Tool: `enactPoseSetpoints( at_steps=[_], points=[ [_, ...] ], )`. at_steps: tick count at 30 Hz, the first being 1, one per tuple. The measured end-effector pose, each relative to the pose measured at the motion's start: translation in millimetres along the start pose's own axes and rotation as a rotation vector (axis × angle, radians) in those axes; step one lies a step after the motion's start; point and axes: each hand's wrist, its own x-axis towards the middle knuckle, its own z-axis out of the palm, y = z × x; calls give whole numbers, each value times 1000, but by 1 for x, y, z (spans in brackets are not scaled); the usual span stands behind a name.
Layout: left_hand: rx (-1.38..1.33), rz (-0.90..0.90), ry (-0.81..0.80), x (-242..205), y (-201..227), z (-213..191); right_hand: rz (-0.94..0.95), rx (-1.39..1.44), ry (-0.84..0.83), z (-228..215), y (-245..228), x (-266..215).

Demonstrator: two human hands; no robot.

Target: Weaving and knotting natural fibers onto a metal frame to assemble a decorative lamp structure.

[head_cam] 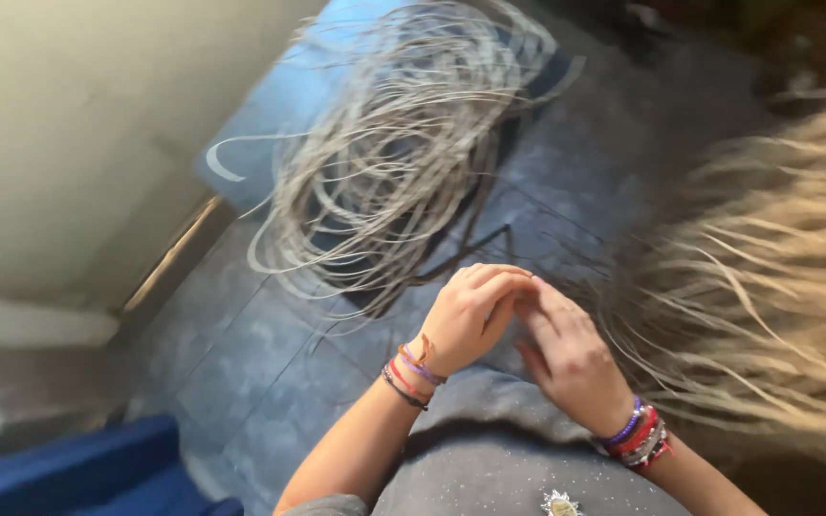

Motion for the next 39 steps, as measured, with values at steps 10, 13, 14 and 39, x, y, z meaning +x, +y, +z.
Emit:
enactPoseSetpoints(
  at_steps=[10, 13, 14, 39],
  points=[
    [75, -255, 186, -25, -71, -53, -130, 131, -129, 44, 30, 122],
    [187, -322, 251, -22, -103, -57, -166, 51, -124, 73, 57, 162],
    [190, -342, 262, -18, -109, -62, -181, 35, -162, 82, 66, 176],
    [-1062, -854, 828, 71, -195, -95, -75, 1011, -746, 157, 159, 380]
  ],
)
